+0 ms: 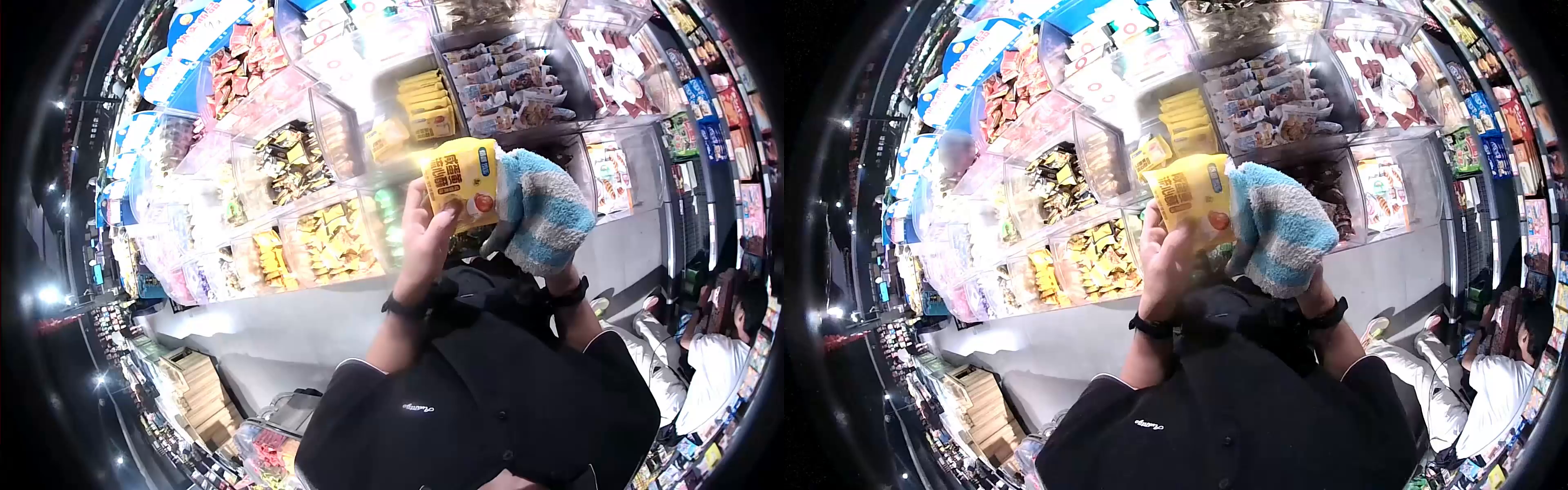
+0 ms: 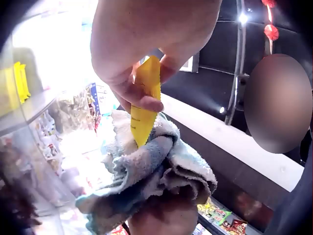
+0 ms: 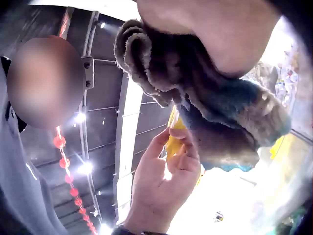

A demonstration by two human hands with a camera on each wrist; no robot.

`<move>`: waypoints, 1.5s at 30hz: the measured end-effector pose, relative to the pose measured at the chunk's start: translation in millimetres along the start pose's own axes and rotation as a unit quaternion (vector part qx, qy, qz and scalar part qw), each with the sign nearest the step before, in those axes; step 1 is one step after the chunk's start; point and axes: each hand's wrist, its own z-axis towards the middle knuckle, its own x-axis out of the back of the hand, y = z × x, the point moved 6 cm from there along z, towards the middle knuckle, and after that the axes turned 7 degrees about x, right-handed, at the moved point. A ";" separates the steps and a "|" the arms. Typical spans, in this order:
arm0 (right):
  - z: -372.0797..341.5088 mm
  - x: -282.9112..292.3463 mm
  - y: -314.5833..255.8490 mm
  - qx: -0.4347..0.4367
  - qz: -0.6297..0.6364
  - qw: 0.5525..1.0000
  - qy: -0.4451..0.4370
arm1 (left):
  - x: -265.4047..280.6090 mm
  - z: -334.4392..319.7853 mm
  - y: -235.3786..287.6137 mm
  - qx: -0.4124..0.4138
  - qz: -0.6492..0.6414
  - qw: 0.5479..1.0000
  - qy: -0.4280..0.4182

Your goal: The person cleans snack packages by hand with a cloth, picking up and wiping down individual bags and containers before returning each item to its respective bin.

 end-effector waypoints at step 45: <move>-14.7 74.1 8.8 0.210 -0.546 0.811 -0.012 | -3.2 27.2 -25.4 0.089 -0.015 0.994 -0.063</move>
